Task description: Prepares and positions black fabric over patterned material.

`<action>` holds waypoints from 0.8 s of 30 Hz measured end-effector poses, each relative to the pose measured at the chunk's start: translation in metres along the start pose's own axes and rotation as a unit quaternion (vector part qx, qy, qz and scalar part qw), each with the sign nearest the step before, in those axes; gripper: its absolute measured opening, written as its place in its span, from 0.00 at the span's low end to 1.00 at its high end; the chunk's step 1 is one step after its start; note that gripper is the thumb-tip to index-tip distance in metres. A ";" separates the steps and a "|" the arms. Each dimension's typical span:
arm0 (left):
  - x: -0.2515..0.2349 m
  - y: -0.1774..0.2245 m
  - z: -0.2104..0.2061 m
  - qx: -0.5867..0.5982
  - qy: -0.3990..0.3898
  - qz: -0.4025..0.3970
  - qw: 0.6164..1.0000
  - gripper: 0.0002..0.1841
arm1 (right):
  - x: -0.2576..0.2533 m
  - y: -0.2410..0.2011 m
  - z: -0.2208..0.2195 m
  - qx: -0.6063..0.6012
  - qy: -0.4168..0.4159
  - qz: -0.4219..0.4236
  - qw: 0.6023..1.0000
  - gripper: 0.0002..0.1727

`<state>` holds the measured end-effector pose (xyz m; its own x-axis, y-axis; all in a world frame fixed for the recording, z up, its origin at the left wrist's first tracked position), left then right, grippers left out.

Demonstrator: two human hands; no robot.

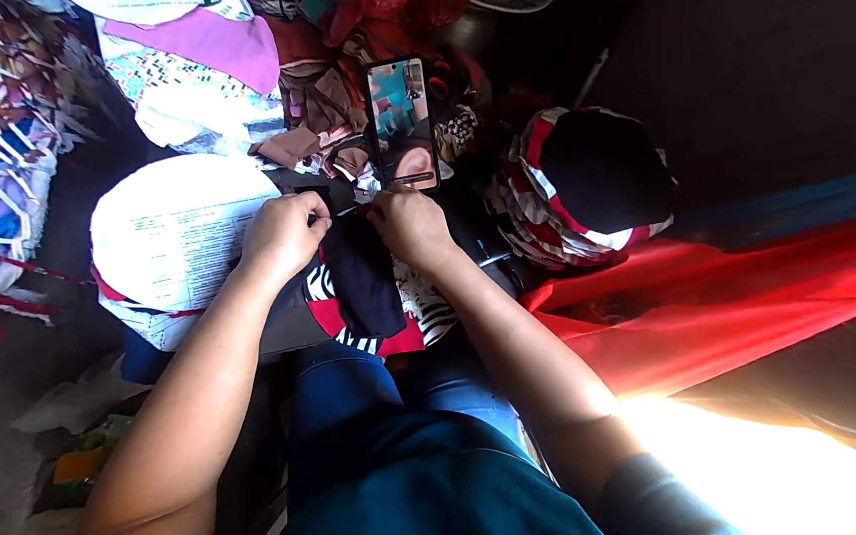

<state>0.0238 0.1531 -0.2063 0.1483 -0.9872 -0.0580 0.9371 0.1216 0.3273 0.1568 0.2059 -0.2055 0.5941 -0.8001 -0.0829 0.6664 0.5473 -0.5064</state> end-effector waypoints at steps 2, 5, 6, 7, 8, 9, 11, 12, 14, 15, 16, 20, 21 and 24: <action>0.000 -0.001 0.000 0.001 -0.002 0.016 1.000 0.11 | -0.002 0.002 0.000 0.006 0.009 -0.002 1.000 0.16; 0.003 -0.003 0.008 0.018 -0.001 0.025 1.000 0.14 | 0.001 0.001 0.003 -0.011 0.008 0.001 1.000 0.17; 0.005 -0.002 0.015 0.022 0.004 0.025 0.999 0.14 | 0.006 -0.002 0.007 -0.019 0.015 0.010 1.000 0.17; 0.009 -0.001 0.025 0.027 0.011 0.024 0.999 0.15 | 0.013 -0.005 0.012 -0.029 0.029 0.028 0.999 0.16; 0.014 0.001 0.036 0.031 0.024 0.017 0.999 0.15 | 0.023 -0.011 0.017 -0.046 0.043 0.053 0.997 0.14; 0.021 0.004 0.048 0.033 0.041 0.003 0.999 0.14 | 0.037 -0.018 0.022 -0.069 0.050 0.085 0.993 0.13; 0.043 0.013 0.072 0.022 0.077 -0.037 0.996 0.12 | 0.074 -0.034 0.024 -0.104 0.041 0.155 0.982 0.09; 0.057 0.020 0.081 0.010 0.089 -0.059 0.994 0.11 | 0.093 -0.040 0.021 -0.109 0.036 0.186 0.976 0.09; 0.089 0.034 0.090 -0.017 0.087 -0.086 0.992 0.09 | 0.123 -0.045 0.010 -0.087 0.044 0.229 0.968 0.11; 0.106 0.041 0.088 -0.023 0.063 -0.080 0.995 0.09 | 0.134 -0.046 0.004 -0.067 0.059 0.245 0.965 0.12; 0.120 0.048 0.081 -0.015 0.019 -0.050 0.998 0.11 | 0.143 -0.045 -0.001 -0.049 0.075 0.251 0.964 0.12; 0.151 0.050 0.022 0.008 -0.004 -0.009 1.000 0.15 | 0.151 -0.037 -0.020 -0.029 0.095 0.240 0.966 0.10; 0.156 0.046 0.006 -0.009 0.072 -0.068 0.995 0.15 | 0.151 -0.035 -0.023 -0.032 0.097 0.236 0.966 0.09; 0.162 0.047 -0.015 -0.020 0.179 -0.113 0.977 0.16 | 0.149 -0.036 -0.023 -0.049 0.109 0.238 0.964 0.07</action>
<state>0.0969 0.0008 -0.2147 0.0297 -0.8909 -0.4532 0.9693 -0.0851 0.2308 0.2110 0.0610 -0.2190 0.7067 -0.5022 -0.4984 0.2900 0.8481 -0.4435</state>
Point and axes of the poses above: each hand's wrist, its own x-axis away from the middle knuckle, its own z-axis out of the back of the hand, y = z × x, the point moved 9 cm from there along -x, towards the middle knuckle, and after that the axes turned 9 degrees about -x, right-handed, at the moved point
